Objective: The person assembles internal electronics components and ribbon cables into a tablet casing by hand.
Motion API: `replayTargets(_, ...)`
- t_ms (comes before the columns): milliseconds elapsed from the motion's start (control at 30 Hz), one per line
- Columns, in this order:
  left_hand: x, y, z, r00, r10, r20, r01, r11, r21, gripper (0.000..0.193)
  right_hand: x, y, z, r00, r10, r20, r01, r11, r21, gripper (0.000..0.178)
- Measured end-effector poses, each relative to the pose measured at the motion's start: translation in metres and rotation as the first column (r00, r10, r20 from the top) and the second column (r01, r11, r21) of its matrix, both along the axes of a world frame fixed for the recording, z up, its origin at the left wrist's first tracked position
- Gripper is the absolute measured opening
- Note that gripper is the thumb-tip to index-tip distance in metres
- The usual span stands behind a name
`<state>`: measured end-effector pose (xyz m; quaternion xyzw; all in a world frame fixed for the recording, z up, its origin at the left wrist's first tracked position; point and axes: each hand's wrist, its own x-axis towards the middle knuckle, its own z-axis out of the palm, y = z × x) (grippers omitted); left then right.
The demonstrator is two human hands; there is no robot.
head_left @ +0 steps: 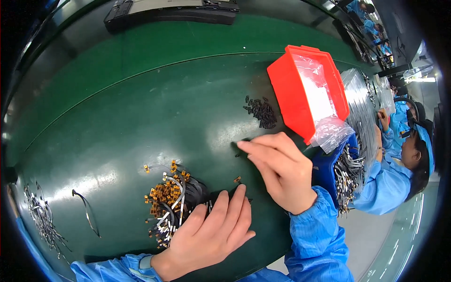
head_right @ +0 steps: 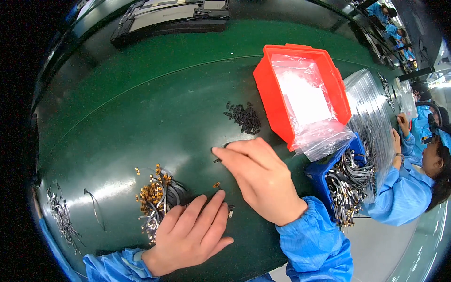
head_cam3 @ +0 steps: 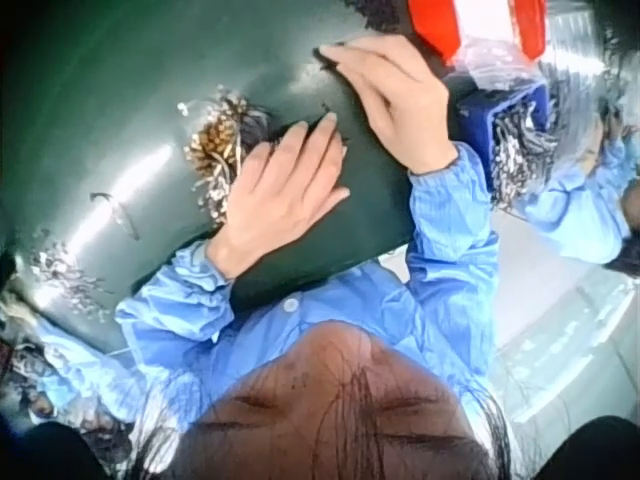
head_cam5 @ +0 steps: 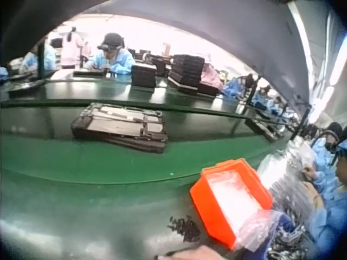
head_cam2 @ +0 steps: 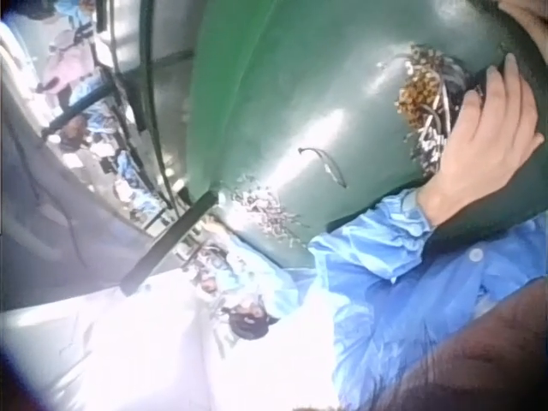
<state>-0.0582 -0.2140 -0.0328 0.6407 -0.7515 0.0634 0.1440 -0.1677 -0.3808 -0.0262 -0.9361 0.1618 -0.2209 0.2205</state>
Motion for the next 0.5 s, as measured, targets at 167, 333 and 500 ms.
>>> replayTargets(167,0.003,-0.001,0.001,1.000,0.007,0.026,-0.007,1.000,-0.003,0.041,0.004,0.000,0.002,0.996,-0.083,0.019,0.080,0.989,0.128,0.022)
replayTargets(333,0.003,-0.005,0.010,0.997,-0.040,0.071,0.036,0.998,0.048,0.044,0.007,-0.008,-0.004,1.000,0.014,0.006,-0.015,0.998,0.054,0.020)
replayTargets(500,0.006,-0.002,0.009,0.997,-0.036,0.069,0.032,0.998,0.053,0.044,0.004,-0.003,-0.003,0.998,0.049,-0.026,-0.049,0.999,0.007,0.019)
